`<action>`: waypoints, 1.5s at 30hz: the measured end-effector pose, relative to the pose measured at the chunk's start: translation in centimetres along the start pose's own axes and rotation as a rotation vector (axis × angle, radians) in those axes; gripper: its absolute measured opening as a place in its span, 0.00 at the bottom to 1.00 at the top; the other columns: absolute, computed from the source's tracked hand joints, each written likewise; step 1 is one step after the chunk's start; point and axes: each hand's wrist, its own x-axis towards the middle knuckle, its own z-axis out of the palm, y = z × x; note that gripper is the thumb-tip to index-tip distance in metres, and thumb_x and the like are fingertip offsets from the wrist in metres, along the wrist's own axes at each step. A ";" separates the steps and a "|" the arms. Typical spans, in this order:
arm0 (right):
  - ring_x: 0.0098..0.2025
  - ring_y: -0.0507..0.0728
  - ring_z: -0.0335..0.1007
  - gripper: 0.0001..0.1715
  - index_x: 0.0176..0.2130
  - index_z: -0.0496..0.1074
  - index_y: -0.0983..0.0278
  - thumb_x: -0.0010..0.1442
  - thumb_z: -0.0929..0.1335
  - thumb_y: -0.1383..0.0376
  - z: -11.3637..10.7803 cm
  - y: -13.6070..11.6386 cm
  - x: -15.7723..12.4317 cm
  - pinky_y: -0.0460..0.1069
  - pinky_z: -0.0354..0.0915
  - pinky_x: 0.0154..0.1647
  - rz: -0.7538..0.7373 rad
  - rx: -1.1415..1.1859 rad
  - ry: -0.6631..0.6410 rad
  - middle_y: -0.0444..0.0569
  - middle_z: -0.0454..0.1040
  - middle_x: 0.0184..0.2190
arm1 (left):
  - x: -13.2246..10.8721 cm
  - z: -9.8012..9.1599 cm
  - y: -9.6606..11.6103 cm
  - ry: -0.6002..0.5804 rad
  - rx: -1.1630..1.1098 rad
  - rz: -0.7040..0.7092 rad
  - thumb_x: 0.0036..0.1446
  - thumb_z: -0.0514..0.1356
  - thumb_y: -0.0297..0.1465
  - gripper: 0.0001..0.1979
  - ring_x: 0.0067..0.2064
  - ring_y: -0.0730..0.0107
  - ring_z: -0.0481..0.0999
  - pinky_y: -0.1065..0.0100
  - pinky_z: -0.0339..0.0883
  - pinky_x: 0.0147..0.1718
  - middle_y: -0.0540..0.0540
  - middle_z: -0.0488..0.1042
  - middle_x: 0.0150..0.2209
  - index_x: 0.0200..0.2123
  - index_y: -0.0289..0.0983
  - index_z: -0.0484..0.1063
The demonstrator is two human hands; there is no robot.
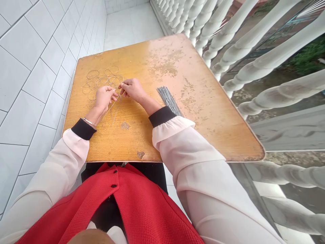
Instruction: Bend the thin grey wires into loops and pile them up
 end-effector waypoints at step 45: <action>0.17 0.49 0.64 0.17 0.25 0.72 0.64 0.61 0.67 0.80 -0.5 -0.5 -0.2 0.46 0.63 0.23 0.039 -0.115 -0.048 0.42 0.69 0.15 | 0.5 -1.6 0.1 -0.186 0.229 0.044 0.58 0.66 0.23 0.08 0.27 0.80 0.72 0.75 0.60 0.26 0.50 0.77 0.33 0.40 0.37 0.72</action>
